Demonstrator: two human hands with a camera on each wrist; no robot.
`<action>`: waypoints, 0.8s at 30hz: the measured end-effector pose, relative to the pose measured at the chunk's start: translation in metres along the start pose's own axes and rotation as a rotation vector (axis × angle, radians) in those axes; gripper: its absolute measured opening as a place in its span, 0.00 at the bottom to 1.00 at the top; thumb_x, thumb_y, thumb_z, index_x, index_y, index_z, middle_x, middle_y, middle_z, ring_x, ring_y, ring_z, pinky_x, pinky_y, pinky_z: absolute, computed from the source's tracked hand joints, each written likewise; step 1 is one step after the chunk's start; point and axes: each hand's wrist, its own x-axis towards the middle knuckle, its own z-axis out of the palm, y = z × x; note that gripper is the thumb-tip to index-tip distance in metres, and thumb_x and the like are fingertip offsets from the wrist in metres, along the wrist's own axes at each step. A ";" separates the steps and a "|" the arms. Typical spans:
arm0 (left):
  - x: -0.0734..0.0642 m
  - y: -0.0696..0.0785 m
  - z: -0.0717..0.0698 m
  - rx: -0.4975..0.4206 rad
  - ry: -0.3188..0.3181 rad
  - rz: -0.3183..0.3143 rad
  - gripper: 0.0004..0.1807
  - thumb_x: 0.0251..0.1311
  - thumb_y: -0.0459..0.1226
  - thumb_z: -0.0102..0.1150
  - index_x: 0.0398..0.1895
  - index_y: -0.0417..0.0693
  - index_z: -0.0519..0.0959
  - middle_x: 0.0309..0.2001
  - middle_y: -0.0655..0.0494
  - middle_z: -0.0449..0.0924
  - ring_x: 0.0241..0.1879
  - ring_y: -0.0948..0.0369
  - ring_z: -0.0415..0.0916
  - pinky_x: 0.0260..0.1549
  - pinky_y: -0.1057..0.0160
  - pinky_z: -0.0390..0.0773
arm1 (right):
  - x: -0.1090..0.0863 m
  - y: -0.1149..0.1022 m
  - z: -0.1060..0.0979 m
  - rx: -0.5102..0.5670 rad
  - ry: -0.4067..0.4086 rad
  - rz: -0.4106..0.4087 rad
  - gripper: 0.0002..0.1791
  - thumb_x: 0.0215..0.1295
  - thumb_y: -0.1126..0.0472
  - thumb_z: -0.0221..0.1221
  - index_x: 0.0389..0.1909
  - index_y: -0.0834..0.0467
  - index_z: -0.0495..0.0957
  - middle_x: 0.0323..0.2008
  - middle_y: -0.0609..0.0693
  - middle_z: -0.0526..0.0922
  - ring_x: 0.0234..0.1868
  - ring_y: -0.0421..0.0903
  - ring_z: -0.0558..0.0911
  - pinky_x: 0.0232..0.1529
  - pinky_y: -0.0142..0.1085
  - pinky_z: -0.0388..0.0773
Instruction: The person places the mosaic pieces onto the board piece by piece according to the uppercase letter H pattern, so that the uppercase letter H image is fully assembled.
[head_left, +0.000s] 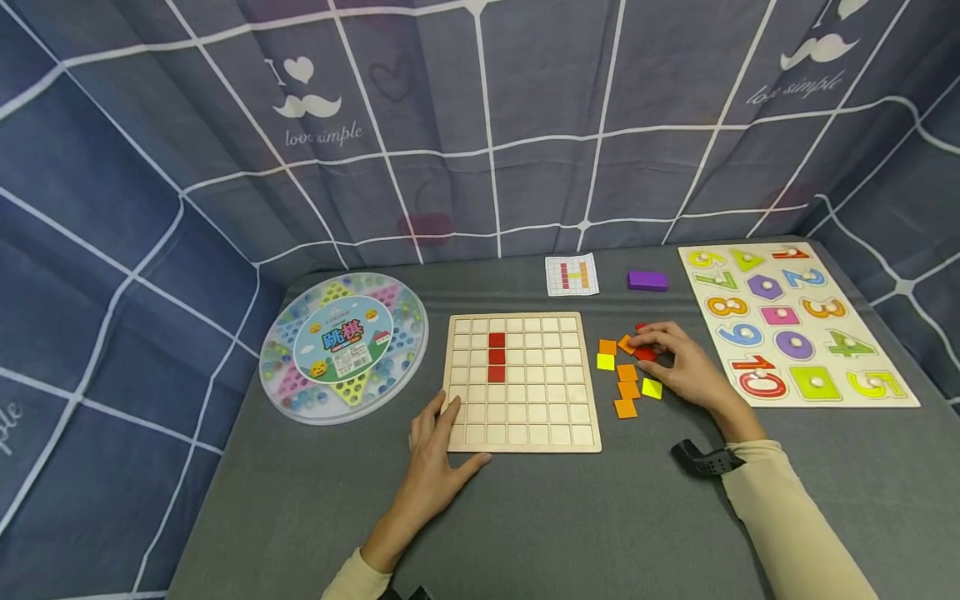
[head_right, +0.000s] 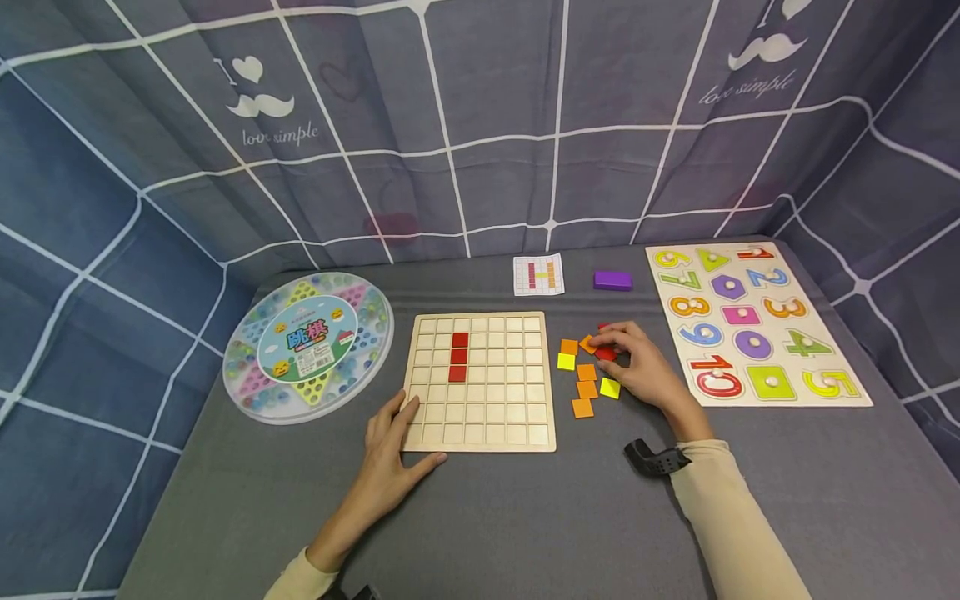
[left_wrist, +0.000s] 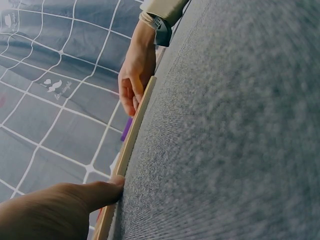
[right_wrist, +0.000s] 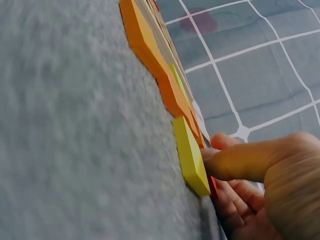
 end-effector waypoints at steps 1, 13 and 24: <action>0.000 0.000 0.000 0.002 0.001 0.001 0.50 0.45 0.41 0.78 0.71 0.37 0.63 0.71 0.31 0.55 0.65 0.40 0.55 0.57 0.36 0.59 | 0.000 0.000 -0.001 0.009 -0.018 -0.003 0.17 0.58 0.72 0.66 0.49 0.60 0.81 0.55 0.59 0.73 0.51 0.41 0.71 0.47 0.23 0.65; 0.000 0.000 0.001 0.013 -0.001 -0.002 0.50 0.44 0.41 0.78 0.71 0.37 0.63 0.71 0.32 0.55 0.64 0.40 0.55 0.57 0.37 0.60 | -0.002 0.003 -0.009 0.036 -0.094 0.007 0.20 0.58 0.73 0.65 0.52 0.58 0.81 0.61 0.58 0.72 0.55 0.37 0.70 0.51 0.19 0.63; 0.000 0.000 0.001 0.017 0.006 0.002 0.50 0.44 0.42 0.79 0.71 0.37 0.64 0.71 0.31 0.55 0.64 0.40 0.56 0.56 0.36 0.60 | 0.001 0.003 -0.004 0.002 -0.016 0.005 0.18 0.57 0.71 0.67 0.49 0.59 0.82 0.54 0.57 0.77 0.48 0.35 0.73 0.44 0.24 0.67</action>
